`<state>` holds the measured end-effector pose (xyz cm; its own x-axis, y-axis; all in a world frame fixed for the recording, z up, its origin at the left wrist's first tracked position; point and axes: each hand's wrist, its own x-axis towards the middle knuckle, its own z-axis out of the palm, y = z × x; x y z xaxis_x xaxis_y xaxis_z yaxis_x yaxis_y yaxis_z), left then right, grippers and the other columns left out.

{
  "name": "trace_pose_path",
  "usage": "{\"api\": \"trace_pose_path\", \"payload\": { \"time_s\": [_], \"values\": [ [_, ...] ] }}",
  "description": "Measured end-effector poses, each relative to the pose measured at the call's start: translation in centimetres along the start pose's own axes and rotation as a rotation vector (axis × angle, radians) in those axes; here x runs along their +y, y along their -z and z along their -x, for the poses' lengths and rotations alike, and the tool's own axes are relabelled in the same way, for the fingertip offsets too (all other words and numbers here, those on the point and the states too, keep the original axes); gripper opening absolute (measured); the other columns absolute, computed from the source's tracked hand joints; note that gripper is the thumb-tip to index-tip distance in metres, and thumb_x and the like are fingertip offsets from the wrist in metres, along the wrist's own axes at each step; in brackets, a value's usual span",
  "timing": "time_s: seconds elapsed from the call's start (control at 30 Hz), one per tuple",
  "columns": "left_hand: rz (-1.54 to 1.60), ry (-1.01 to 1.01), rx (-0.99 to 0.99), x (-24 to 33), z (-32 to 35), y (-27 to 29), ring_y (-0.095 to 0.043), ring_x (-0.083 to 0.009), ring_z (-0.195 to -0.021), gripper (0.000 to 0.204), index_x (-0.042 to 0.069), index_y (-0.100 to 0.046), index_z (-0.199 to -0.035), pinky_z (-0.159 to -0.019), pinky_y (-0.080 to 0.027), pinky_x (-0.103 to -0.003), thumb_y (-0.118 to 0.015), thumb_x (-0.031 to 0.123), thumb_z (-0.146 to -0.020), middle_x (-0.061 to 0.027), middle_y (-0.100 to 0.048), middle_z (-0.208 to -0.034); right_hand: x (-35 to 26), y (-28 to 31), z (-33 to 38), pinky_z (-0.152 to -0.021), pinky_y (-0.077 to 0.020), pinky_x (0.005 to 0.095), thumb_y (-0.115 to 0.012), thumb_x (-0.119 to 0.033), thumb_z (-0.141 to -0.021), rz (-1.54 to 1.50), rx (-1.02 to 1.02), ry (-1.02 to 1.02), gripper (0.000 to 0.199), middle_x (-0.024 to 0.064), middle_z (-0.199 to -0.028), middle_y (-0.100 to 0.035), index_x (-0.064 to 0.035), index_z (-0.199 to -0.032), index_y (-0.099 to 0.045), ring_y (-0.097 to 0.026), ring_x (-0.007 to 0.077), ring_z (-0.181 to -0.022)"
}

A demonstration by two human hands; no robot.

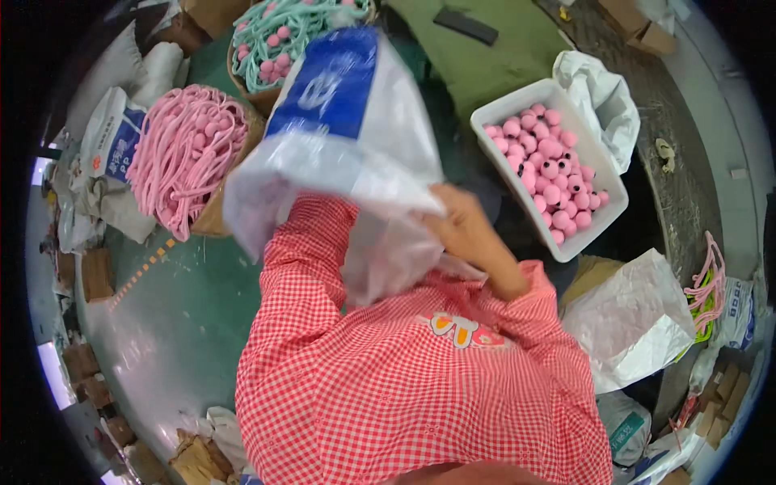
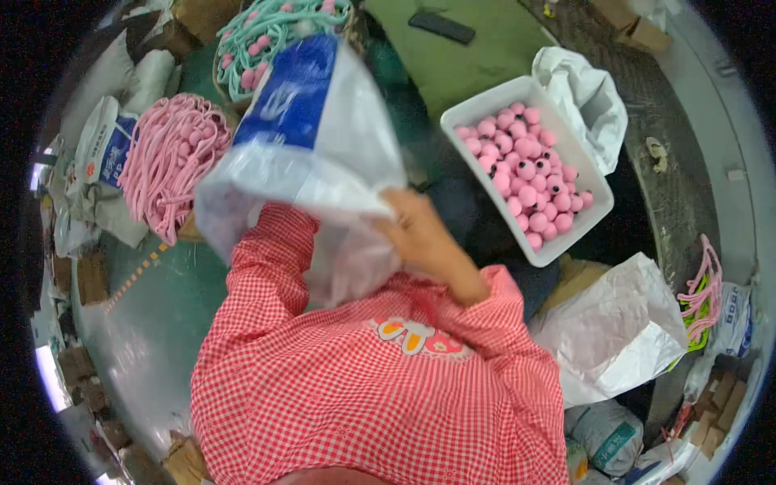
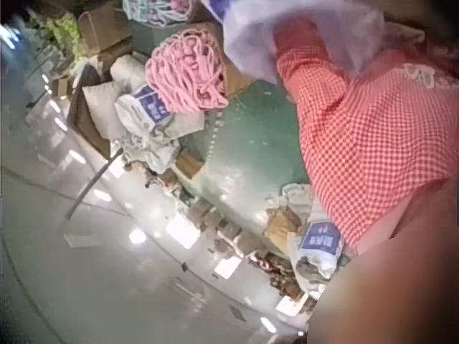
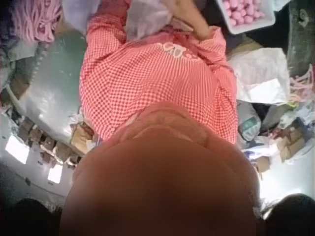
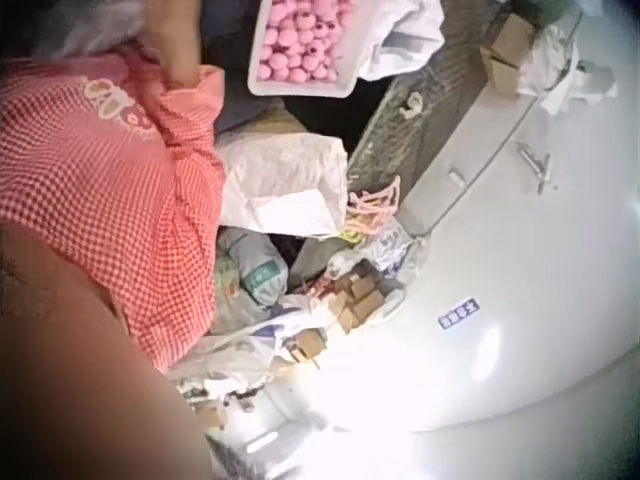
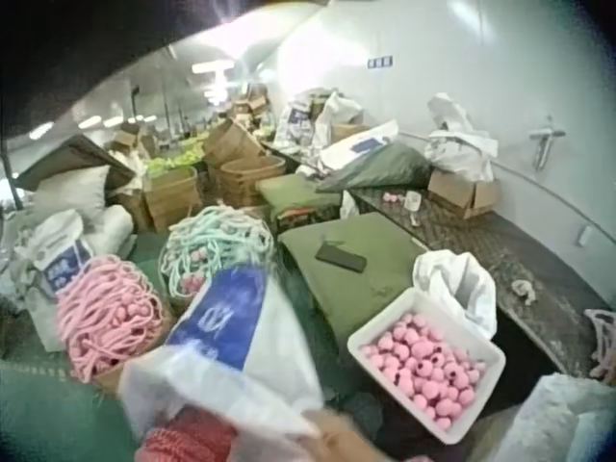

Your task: Assembling pink plastic balls onto plastic frames and organizing them into containers.

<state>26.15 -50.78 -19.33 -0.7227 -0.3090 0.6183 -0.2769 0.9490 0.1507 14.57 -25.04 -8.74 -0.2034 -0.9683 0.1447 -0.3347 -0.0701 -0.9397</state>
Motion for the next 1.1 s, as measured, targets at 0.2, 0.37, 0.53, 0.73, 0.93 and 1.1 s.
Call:
{"api": "trace_pose_path", "payload": {
  "time_s": [0.2,0.37,0.53,0.73,0.93,1.1],
  "values": [
    [-0.015,0.024,-0.369,9.2,-5.4,-4.4,-0.062,-0.0370,-0.097,0.040,0.001,-0.063,-0.114,-0.089,-0.047,-0.045,-0.061,0.032,-0.088,-0.0197,-0.066,-0.105,-3.9,0.6,1.2,-0.090,-0.0420,0.0385,-0.068,-0.010,-0.080,0.291,-0.026,0.318,0.029,0.0142,-0.107,-0.062,0.0008,-0.107,-0.063,-0.055,0.0325,-0.101],
    [-0.009,0.007,-0.726,-9.3,-1.9,2.5,-0.062,-0.0358,-0.097,0.040,0.002,-0.063,-0.115,-0.089,-0.047,-0.044,-0.062,0.032,-0.088,-0.0192,-0.066,-0.104,-2.7,2.9,-0.2,-0.100,-0.0372,0.0422,-0.062,-0.013,-0.085,0.574,0.343,0.197,0.030,0.0171,-0.122,-0.057,0.0004,-0.112,-0.061,-0.050,0.0368,-0.114],
    [-0.008,0.036,-1.070,-3.0,-3.6,0.9,-0.063,-0.0347,-0.097,0.041,0.002,-0.062,-0.115,-0.089,-0.047,-0.044,-0.064,0.032,-0.087,-0.0187,-0.067,-0.104,7.4,2.7,-5.4,-0.099,-0.0402,0.0423,-0.062,-0.018,-0.088,0.446,0.306,0.176,0.033,0.0214,-0.123,-0.057,-0.0018,-0.117,-0.061,-0.053,0.0383,-0.113],
    [0.892,0.566,-0.680,-0.2,-4.0,11.0,-0.060,-0.0232,-0.108,0.034,0.006,-0.069,-0.108,-0.086,-0.050,-0.036,-0.075,0.020,-0.078,-0.0080,-0.068,-0.111,12.0,4.4,-5.4,-0.084,-0.0469,0.0299,-0.059,-0.019,-0.094,-0.046,0.060,-0.140,0.027,0.0071,-0.102,-0.067,-0.0008,-0.113,-0.063,-0.060,0.0142,-0.093],
    [0.714,0.416,-0.476,-9.1,-2.0,7.9,-0.052,-0.0160,-0.118,0.059,0.005,-0.054,-0.131,-0.097,-0.042,-0.030,-0.076,0.014,-0.078,-0.0077,-0.055,-0.132,10.9,5.8,-6.4,-0.073,-0.0470,0.0267,-0.059,-0.021,-0.095,-0.239,-0.066,-0.186,0.024,-0.0035,-0.089,-0.065,-0.0030,-0.109,-0.067,-0.056,0.0067,-0.083],
    [0.806,0.710,-0.389,-8.4,-4.1,2.9,-0.065,-0.0201,-0.095,0.043,0.005,-0.066,-0.114,-0.086,-0.048,-0.033,-0.077,0.019,-0.074,-0.0061,-0.070,-0.102,10.9,5.3,-6.0,-0.074,-0.0473,0.0267,-0.060,-0.017,-0.092,-0.001,0.033,-0.191,0.025,-0.0018,-0.089,-0.066,-0.0034,-0.112,-0.064,-0.059,0.0099,-0.081]
  ]
}}
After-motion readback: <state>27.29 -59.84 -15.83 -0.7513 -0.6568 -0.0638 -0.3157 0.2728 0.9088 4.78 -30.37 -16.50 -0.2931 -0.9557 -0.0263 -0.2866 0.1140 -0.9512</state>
